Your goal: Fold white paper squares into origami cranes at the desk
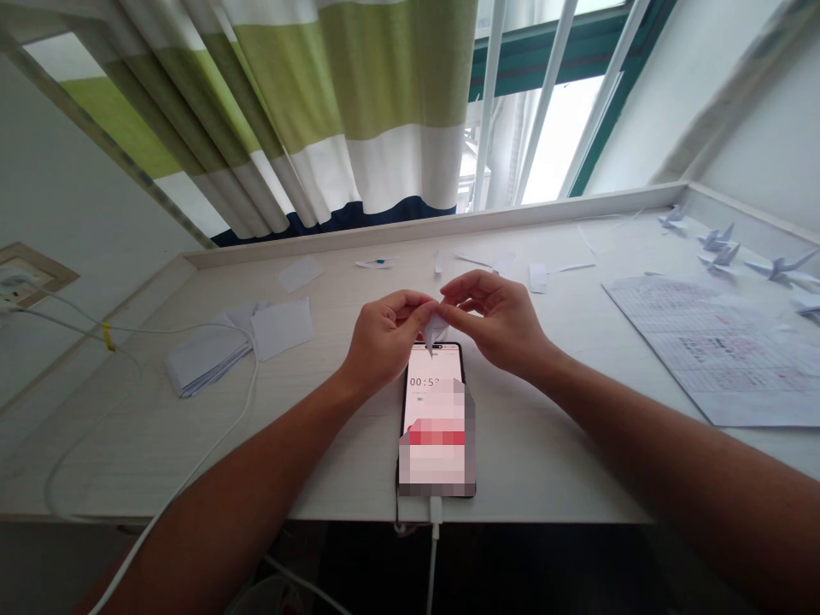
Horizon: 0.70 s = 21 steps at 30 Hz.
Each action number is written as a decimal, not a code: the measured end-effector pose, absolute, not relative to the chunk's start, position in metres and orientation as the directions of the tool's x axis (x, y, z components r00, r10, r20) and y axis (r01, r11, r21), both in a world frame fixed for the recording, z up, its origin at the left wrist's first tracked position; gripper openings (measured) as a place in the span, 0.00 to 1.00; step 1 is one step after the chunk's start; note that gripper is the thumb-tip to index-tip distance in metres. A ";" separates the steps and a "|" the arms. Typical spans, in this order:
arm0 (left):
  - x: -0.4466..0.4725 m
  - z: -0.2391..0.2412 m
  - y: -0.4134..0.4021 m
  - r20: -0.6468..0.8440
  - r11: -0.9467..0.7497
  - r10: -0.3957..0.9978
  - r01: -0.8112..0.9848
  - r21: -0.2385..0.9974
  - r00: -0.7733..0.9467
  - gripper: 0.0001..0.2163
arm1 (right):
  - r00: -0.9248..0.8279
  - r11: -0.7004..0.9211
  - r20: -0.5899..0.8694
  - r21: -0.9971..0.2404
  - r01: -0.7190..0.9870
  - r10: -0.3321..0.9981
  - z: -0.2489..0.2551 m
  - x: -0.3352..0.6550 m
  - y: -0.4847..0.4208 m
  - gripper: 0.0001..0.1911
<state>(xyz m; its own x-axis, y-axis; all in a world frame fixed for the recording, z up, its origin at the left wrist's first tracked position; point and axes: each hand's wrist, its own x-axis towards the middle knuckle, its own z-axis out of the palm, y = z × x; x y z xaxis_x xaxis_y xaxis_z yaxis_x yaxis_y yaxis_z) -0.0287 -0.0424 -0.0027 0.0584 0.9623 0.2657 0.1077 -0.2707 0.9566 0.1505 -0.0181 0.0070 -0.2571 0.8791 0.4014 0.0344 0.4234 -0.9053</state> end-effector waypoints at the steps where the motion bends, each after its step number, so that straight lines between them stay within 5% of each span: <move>1: -0.029 -0.002 -0.043 0.278 -0.283 0.959 0.121 0.951 0.057 0.11 | -0.258 0.427 0.406 -0.904 0.031 0.877 0.007 0.150 -0.018 0.13; 12: -0.029 -0.008 -0.039 0.372 -0.369 0.928 0.147 0.918 0.011 0.08 | -0.255 0.407 0.389 -0.913 0.017 0.885 0.004 0.149 -0.017 0.17; 17: -0.031 -0.006 -0.035 0.440 -0.413 0.892 0.203 0.888 -0.107 0.08 | -0.343 0.230 0.191 -0.970 0.075 0.919 0.003 0.147 -0.020 0.22; 21: -0.030 -0.003 -0.035 0.422 -0.400 0.894 0.153 0.903 -0.149 0.09 | -0.418 0.168 0.123 -0.983 0.072 0.900 -0.001 0.144 -0.020 0.13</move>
<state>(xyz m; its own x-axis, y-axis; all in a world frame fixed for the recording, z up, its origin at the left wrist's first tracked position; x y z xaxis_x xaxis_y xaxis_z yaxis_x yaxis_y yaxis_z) -0.0298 -0.0347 -0.0033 -0.1490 0.8945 0.4216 0.1530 -0.4004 0.9035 0.1436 -0.0203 -0.0014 -0.4183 0.9000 0.1230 0.0718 0.1678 -0.9832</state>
